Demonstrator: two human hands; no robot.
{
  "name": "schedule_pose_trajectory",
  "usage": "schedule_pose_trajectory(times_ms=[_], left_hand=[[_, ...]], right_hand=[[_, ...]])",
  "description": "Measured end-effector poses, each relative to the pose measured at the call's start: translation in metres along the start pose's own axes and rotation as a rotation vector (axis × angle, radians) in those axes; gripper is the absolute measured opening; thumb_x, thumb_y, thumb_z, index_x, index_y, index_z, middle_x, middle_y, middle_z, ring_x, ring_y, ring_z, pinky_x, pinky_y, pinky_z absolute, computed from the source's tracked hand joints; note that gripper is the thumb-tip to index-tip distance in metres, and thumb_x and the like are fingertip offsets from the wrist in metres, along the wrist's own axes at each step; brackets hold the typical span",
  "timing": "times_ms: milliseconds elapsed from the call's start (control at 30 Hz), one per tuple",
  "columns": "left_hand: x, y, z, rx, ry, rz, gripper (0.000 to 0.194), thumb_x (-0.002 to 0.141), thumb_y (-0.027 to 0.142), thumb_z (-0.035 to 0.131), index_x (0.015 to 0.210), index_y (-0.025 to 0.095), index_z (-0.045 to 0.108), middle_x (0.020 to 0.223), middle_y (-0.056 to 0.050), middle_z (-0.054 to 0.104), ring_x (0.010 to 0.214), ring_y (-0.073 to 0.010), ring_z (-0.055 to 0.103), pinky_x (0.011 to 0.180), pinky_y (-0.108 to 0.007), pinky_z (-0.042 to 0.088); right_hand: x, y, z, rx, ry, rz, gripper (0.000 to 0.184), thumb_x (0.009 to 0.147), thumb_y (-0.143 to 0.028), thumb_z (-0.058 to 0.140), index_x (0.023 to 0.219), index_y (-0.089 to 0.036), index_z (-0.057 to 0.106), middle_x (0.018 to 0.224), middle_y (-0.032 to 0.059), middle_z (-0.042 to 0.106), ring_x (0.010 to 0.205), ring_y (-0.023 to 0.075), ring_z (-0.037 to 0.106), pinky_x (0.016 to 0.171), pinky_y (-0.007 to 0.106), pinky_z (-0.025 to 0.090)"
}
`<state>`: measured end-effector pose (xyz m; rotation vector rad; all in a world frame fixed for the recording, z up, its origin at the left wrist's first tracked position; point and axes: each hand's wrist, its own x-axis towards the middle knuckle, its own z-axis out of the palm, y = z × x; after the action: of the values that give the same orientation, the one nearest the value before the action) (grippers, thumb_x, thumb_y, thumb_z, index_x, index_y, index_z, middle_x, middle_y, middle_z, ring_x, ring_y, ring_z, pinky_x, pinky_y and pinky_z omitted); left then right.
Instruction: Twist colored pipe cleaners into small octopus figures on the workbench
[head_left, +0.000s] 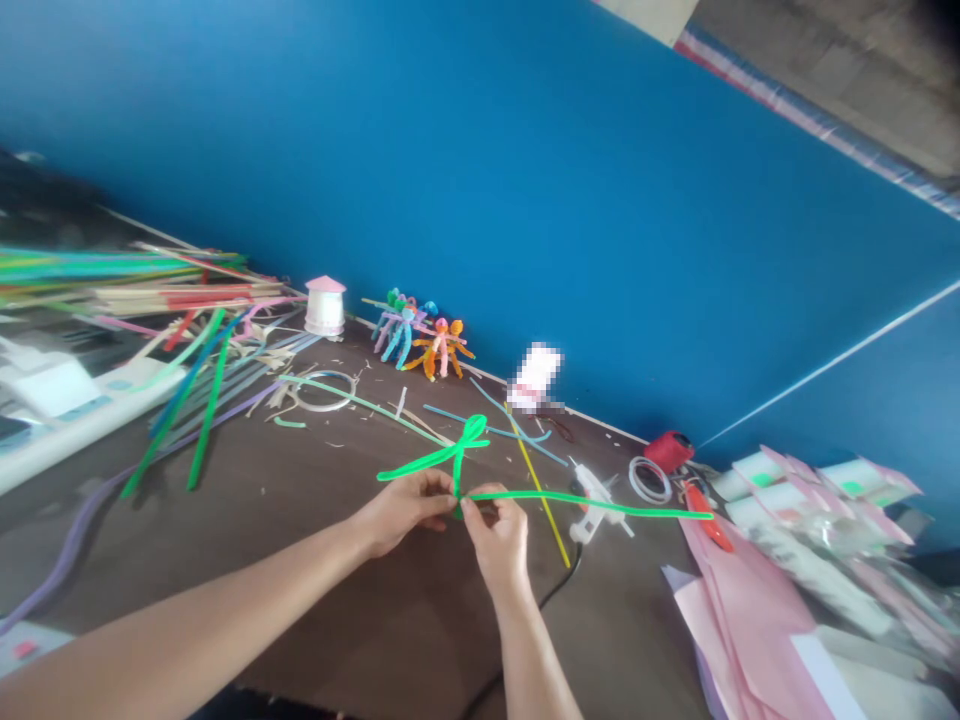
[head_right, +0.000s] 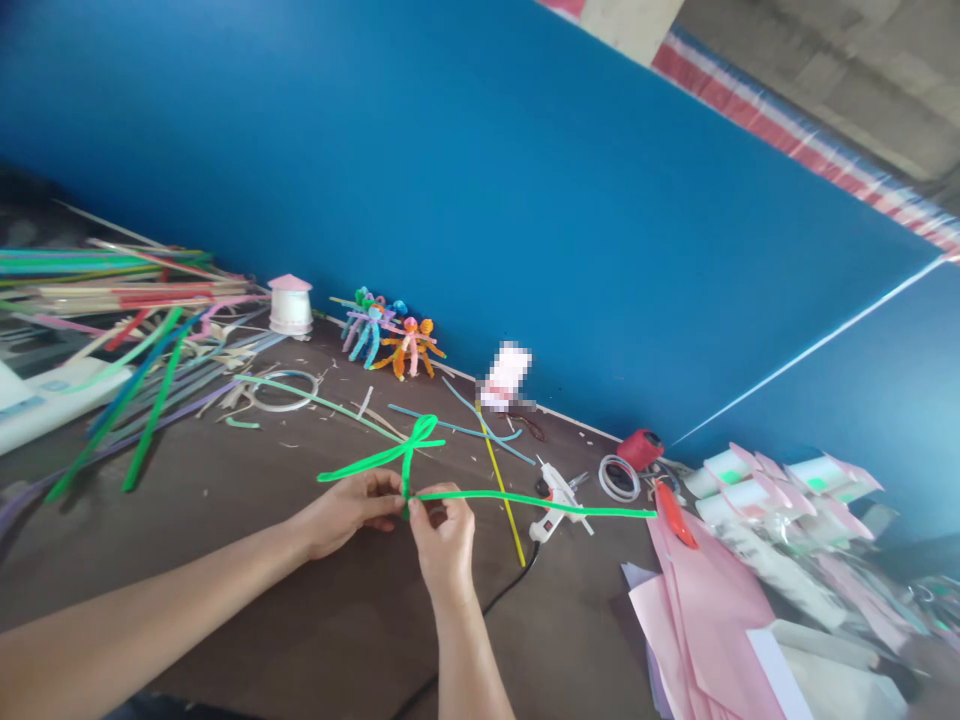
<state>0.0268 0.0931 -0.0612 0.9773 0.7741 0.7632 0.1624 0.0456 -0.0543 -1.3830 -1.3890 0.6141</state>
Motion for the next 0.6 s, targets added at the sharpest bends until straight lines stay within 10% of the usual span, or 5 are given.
schedule_pose_trajectory(times_ms=[600], left_hand=[[0.0013,0.0017,-0.0012,0.089,-0.059,0.053,0.016,0.061,0.028,0.065,0.066,0.013,0.062,0.060,0.001,0.058,0.061,-0.0107,0.053,0.054,-0.021,0.043]], right_hand=[[-0.0011,-0.0021,0.0010,-0.030,-0.007,-0.034,0.008,0.074,-0.021,0.052,0.069,-0.017,0.055,0.065,0.0009,0.058,0.061,0.0136,0.056,0.055,0.022,0.045]])
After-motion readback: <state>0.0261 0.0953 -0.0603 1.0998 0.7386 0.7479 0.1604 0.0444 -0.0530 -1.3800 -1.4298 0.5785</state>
